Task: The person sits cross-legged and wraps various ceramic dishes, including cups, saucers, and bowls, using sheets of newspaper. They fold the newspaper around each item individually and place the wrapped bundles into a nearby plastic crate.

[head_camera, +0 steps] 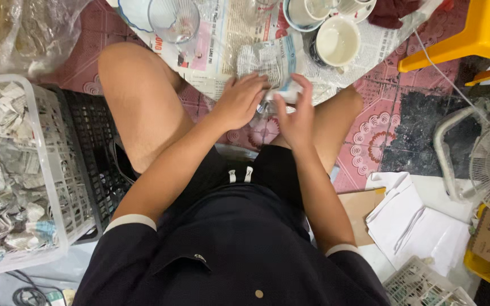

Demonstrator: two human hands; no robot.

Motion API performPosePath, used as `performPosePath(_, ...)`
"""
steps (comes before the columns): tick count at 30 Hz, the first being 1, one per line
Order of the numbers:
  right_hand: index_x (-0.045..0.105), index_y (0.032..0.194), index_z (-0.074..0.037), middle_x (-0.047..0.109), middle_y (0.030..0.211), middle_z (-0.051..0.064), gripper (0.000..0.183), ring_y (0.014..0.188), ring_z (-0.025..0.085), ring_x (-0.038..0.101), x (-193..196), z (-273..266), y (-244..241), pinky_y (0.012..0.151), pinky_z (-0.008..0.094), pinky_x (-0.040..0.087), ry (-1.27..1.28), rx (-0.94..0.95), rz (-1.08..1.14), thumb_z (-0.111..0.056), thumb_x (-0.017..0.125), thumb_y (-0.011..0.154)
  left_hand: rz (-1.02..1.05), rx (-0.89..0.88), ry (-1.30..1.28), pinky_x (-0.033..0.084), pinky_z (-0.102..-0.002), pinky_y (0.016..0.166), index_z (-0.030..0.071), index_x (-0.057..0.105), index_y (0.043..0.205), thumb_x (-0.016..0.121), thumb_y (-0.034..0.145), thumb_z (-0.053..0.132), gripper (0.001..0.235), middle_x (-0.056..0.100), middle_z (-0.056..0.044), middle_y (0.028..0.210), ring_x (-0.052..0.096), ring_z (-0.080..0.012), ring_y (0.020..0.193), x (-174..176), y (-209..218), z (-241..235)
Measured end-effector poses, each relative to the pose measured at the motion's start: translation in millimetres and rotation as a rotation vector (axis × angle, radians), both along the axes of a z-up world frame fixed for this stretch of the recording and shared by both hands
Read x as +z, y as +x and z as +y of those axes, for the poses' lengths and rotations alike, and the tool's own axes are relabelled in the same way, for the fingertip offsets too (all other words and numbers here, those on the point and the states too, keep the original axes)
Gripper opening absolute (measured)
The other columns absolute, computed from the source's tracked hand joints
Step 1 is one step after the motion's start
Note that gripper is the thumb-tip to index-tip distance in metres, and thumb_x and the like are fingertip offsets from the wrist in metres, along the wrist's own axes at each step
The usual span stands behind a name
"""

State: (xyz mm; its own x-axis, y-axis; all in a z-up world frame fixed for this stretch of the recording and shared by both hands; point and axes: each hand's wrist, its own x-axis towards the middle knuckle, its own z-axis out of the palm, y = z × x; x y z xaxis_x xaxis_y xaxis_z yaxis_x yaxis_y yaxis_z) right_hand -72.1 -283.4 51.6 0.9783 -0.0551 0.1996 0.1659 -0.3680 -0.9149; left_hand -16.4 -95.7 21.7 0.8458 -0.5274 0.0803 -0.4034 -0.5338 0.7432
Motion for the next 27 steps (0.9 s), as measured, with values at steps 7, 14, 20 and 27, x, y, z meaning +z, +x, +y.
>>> performPosePath(7,0.029,0.157,0.000,0.069,0.129,0.018,0.077,0.123,0.038,0.063,-1.4,26.1,30.8,0.108,0.048,0.045,-0.426,0.260,-0.021,-0.001,0.065,0.090,0.340,0.166,-0.447,0.051,-0.042,0.099,0.005,0.050,0.128,0.044,0.100,0.001,0.029,0.069,-0.018,0.123,0.068,-0.0346,0.119,-2.1,22.6,10.8)
performPosePath(14,0.052,0.140,-0.007,0.061,0.140,0.013,0.054,0.138,0.028,0.053,-5.3,24.2,14.7,0.121,0.053,0.022,-0.654,0.421,-0.148,-0.038,0.069,0.099,-0.164,0.378,-0.300,0.049,-0.044,0.098,-0.002,0.045,0.129,0.077,0.090,0.014,0.053,0.059,-0.027,0.122,0.061,-0.0429,0.114,-10.8,21.3,17.0)
performPosePath(20,0.060,0.134,-0.010,0.060,0.139,0.011,0.056,0.138,0.028,0.049,-3.7,27.3,15.3,0.116,0.057,0.018,-0.766,0.467,-0.167,-0.046,0.068,0.092,0.147,0.406,-0.353,0.053,-0.043,0.088,-0.007,0.047,0.129,0.086,0.081,0.026,0.070,0.065,-0.024,0.114,0.067,-0.0359,0.102,-18.7,32.6,15.4)
performPosePath(27,0.054,0.149,-0.008,0.058,0.149,0.016,0.045,0.145,0.031,0.050,-33.8,1.9,17.4,0.125,0.055,0.017,-0.476,0.452,-0.068,-0.022,0.052,0.106,-0.073,0.403,-0.273,0.052,-0.043,0.080,-0.002,0.069,0.109,0.078,0.082,0.009,0.030,0.064,-0.022,0.106,0.066,-0.0383,0.093,6.2,26.8,10.7)
